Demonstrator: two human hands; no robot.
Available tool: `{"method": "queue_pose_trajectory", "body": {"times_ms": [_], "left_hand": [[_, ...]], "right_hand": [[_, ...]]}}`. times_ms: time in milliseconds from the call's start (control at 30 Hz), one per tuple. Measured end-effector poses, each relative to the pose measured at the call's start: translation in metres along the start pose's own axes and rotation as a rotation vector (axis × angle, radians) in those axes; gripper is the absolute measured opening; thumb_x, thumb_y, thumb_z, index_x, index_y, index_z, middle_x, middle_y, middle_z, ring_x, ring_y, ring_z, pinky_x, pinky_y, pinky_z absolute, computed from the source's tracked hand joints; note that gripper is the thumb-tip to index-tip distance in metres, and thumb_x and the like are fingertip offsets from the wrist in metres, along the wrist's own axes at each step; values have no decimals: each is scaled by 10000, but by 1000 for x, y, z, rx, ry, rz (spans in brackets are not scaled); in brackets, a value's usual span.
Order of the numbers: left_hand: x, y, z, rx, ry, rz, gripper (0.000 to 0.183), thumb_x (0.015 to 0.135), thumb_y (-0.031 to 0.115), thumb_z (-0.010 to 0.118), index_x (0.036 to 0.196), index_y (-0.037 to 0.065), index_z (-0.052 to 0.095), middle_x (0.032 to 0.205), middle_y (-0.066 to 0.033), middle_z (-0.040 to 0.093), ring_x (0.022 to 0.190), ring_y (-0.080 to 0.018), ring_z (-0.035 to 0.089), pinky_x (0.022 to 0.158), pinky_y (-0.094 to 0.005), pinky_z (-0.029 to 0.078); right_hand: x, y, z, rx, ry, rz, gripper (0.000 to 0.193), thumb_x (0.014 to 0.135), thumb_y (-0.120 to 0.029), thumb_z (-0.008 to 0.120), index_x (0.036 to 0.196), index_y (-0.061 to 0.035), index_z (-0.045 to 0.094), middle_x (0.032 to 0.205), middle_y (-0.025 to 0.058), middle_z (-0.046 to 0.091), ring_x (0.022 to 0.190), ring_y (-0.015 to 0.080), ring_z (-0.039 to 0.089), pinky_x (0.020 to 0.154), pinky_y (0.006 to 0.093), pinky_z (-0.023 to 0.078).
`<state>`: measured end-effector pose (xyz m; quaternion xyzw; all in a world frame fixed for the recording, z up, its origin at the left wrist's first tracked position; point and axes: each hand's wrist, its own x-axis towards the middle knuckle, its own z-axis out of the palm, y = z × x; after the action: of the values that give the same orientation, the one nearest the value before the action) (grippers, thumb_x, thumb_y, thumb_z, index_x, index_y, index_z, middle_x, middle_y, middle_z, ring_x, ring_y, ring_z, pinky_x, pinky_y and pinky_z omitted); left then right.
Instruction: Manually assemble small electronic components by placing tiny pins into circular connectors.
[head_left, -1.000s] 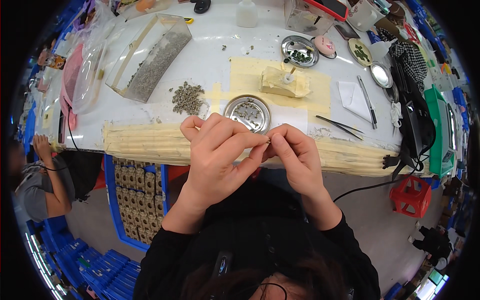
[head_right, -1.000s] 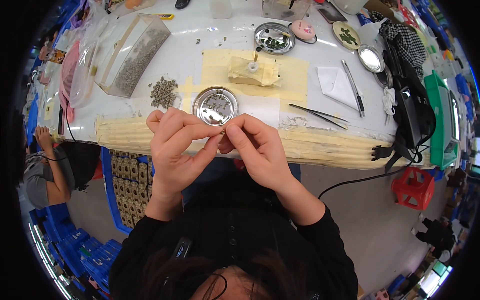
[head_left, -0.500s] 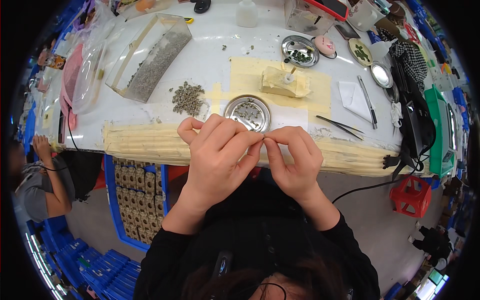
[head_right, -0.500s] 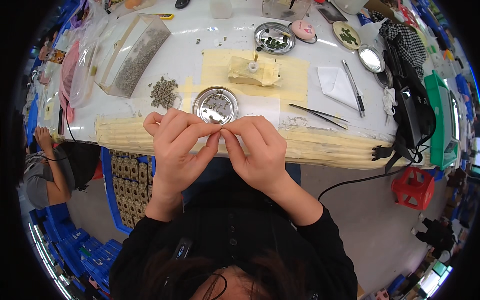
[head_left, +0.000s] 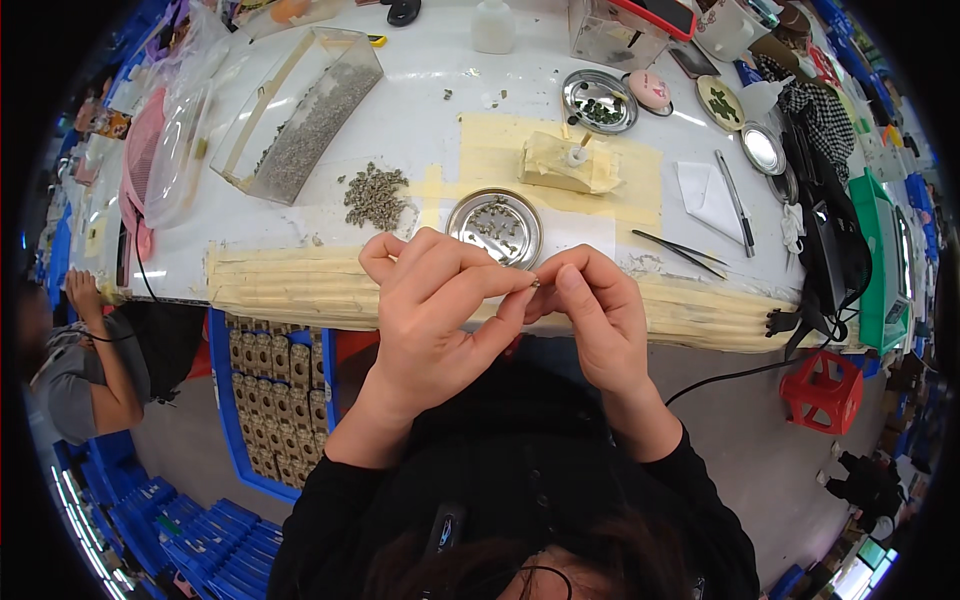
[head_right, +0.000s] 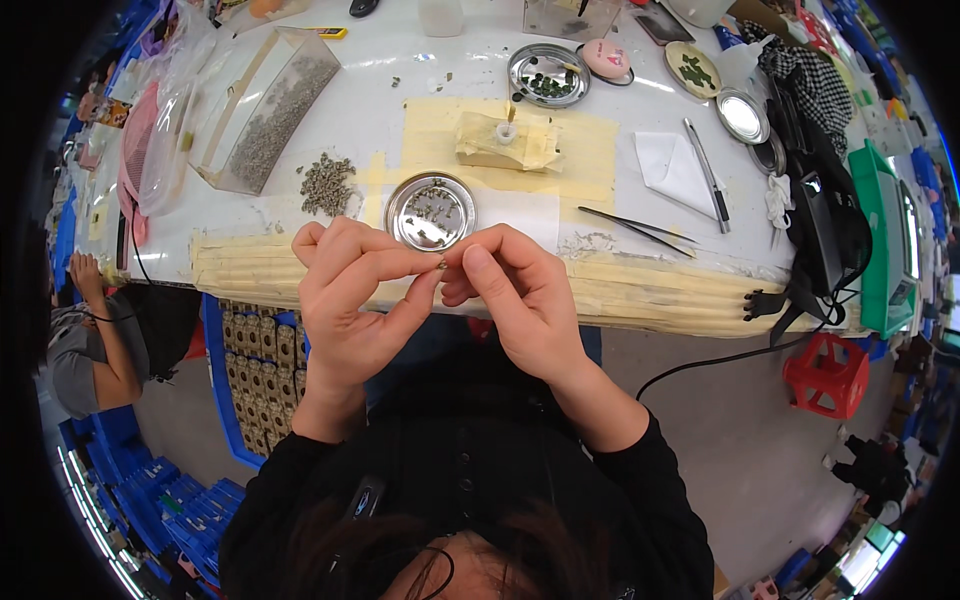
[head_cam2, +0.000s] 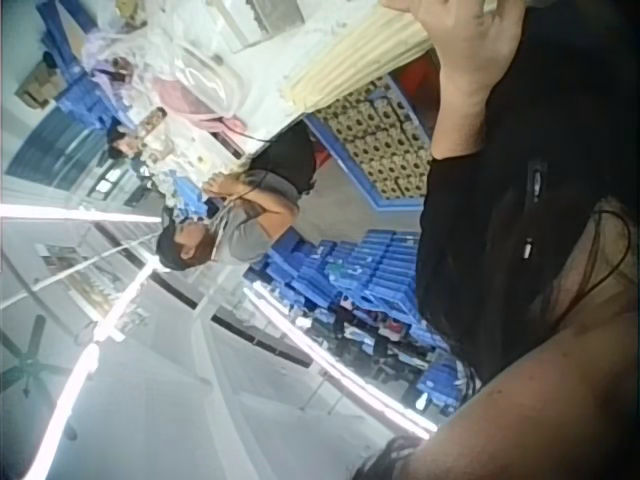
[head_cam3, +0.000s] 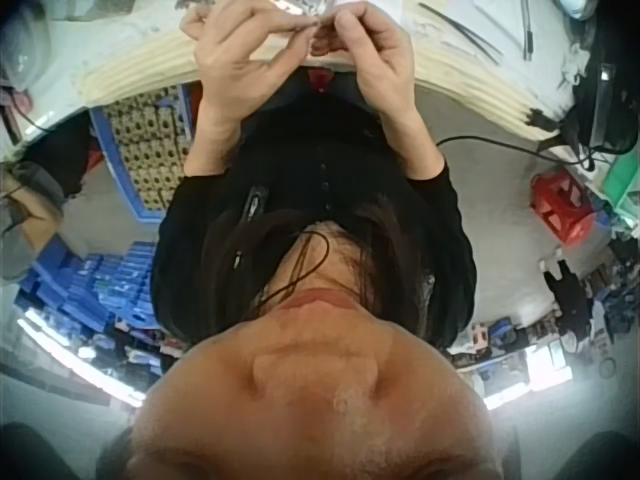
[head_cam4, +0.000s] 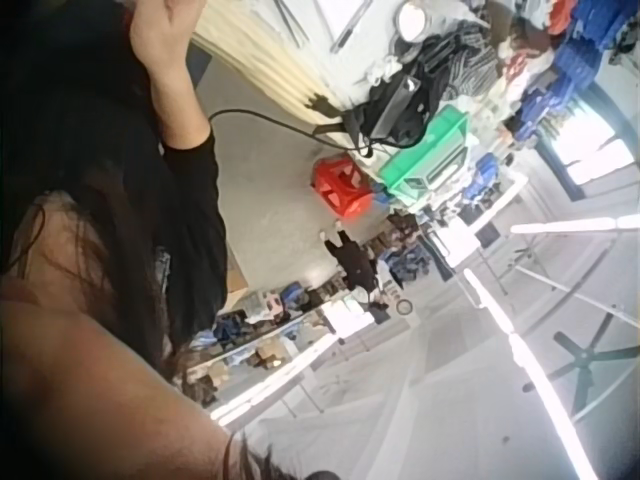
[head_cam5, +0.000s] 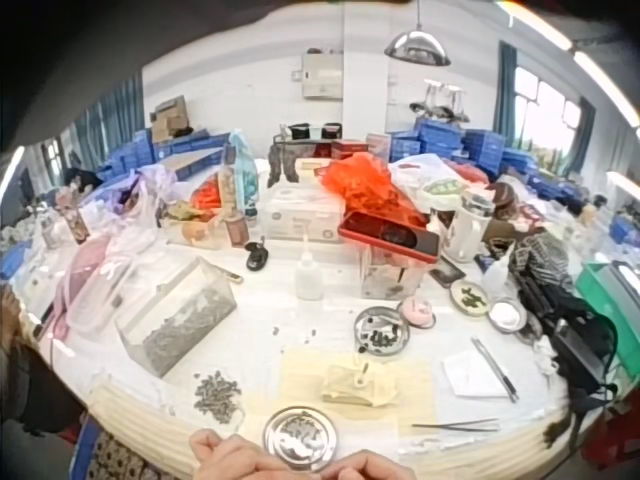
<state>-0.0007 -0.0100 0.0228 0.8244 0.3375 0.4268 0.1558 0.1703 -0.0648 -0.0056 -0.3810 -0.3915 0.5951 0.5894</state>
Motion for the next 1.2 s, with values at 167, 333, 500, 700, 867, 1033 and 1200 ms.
{"method": "queue_pose_trajectory", "body": {"times_ms": [167, 333, 500, 700, 867, 1033, 1200], "left_hand": [[1, 1, -1, 60, -25, 0, 216, 677, 44, 807, 859, 139, 742, 795, 33, 635, 744, -140, 533, 775, -332, 275], [0, 1, 1, 79, -31, -5, 226, 671, 36, 806, 861, 140, 738, 799, 32, 638, 743, -146, 533, 777, -335, 277], [0, -1, 2, 54, -3, -3, 194, 703, 106, 815, 861, 168, 721, 795, 64, 606, 742, -137, 542, 780, -369, 260], [2, 3, -3, 22, -1, -11, 197, 685, 47, 805, 852, 130, 740, 784, 20, 623, 732, -147, 527, 774, -336, 278], [2, 2, -2, 43, -16, -3, 210, 674, 54, 815, 854, 132, 740, 783, 22, 620, 734, -151, 528, 775, -336, 279], [2, 3, -2, 80, -32, 3, 218, 669, 56, 819, 856, 135, 739, 791, 28, 627, 737, -153, 529, 778, -338, 280], [1, 2, -1, 42, -31, 9, 211, 673, 58, 816, 855, 134, 740, 793, 31, 633, 736, -150, 529, 778, -338, 279]], "right_hand": [[-2, 2, 0, 11, 27, -111, 172, 1035, -147, 550, 1038, 15, 607, 955, 59, 661, 827, 96, 628, 786, 260, 528], [-5, -1, 3, -143, 65, -236, 122, 985, -87, 610, 1034, 20, 642, 953, 68, 662, 822, 100, 616, 773, 246, 505], [-2, 5, -2, -529, 104, -415, 128, 935, -43, 644, 1044, 10, 686, 935, 79, 660, 798, 110, 618, 713, 239, 495], [-3, -1, 4, -215, 123, -72, 139, 945, -53, 649, 1068, 8, 668, 901, 46, 652, 760, 77, 609, 682, 225, 496], [-3, 0, 3, -165, 93, -44, 129, 947, -64, 662, 1051, 11, 659, 880, 29, 647, 709, 64, 600, 641, 214, 493], [3, 9, 1, -442, 126, -330, 100, 951, -68, 662, 1012, 10, 650, 861, 22, 643, 699, 54, 599, 622, 205, 488], [-1, 3, 4, -137, 101, -40, 106, 970, -90, 643, 1003, 10, 642, 888, 25, 653, 717, 53, 605, 635, 212, 507]]}}
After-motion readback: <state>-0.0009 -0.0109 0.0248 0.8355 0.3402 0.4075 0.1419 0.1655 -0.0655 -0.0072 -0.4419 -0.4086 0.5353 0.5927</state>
